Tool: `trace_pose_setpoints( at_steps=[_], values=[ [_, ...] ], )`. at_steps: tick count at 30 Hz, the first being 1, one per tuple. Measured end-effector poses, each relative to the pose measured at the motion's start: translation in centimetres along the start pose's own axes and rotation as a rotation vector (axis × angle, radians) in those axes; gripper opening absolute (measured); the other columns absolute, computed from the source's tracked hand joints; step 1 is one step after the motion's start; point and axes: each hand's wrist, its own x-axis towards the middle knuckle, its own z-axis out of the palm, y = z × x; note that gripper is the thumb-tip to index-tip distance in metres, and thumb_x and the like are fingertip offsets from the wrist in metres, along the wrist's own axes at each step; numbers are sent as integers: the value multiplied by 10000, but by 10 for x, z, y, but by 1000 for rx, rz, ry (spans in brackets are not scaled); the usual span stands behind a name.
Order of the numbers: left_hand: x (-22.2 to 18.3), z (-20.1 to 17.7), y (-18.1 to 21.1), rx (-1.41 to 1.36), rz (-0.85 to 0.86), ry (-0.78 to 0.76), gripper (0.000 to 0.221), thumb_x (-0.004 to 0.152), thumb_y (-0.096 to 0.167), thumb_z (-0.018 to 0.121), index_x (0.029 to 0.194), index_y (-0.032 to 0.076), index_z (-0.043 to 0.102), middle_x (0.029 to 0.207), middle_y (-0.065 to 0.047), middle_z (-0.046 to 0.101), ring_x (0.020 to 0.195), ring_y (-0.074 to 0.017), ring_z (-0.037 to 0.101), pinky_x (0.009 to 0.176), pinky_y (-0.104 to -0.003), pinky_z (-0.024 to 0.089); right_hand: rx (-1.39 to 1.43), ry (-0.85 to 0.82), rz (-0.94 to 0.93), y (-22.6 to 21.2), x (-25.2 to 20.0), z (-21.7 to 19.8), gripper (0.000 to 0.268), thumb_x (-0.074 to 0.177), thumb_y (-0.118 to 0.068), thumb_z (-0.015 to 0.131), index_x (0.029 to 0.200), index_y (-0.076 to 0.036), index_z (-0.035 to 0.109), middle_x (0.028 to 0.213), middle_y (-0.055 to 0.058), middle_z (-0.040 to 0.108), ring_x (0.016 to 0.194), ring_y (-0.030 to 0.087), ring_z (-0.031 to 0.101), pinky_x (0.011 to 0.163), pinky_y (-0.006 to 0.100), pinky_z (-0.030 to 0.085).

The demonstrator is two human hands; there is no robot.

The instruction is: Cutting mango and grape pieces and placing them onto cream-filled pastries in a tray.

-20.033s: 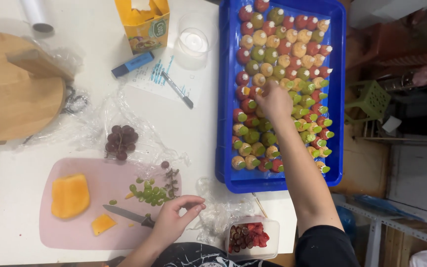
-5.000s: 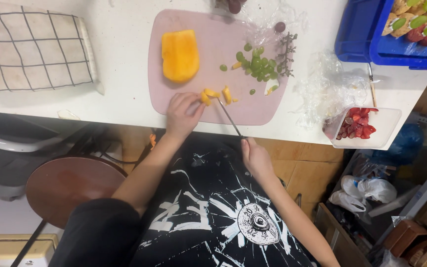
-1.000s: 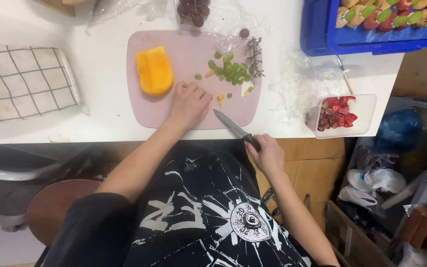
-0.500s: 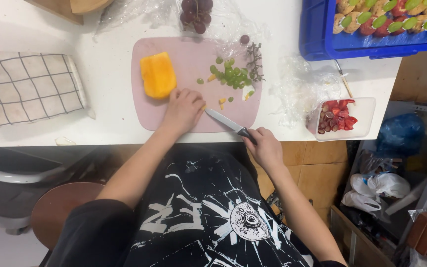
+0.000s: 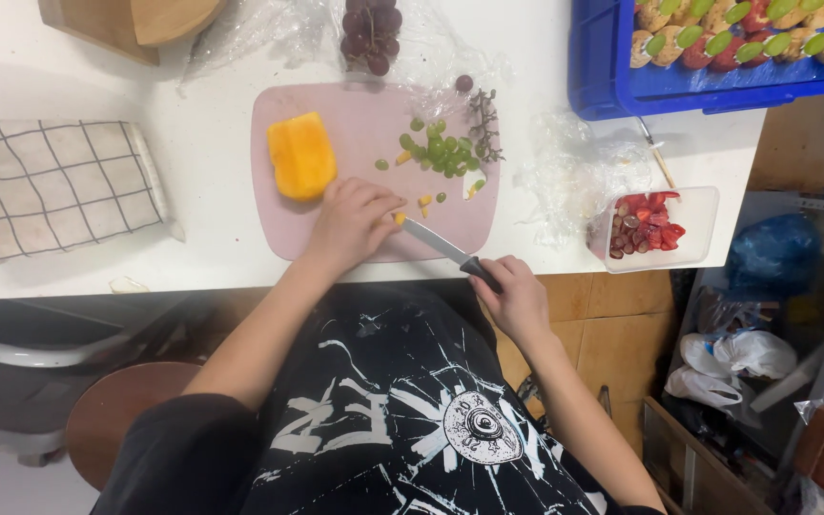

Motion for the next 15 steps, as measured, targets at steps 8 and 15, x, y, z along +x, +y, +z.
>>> trace_pose_setpoints(
  at_steps=[8, 15],
  values=[
    [28, -28, 36, -640, -376, -218, 353, 845, 141, 804, 1193, 103, 755, 1140, -38, 769, 930, -143, 711, 830, -309, 555, 8, 56, -33, -17, -8, -62, 272, 866, -270, 770, 1070, -94, 735, 936, 64, 676, 867, 271, 669, 691, 383, 549],
    [48, -9, 34, -933, -506, -152, 331, 899, 93, 763, 1220, 15, 737, 1047, -77, 796, 929, -89, 724, 842, -236, 569, -46, -10, -50, 7, 6, -64, 274, 845, -292, 779, 1068, -134, 752, 905, 66, 668, 854, 279, 666, 693, 399, 546]
  ],
)
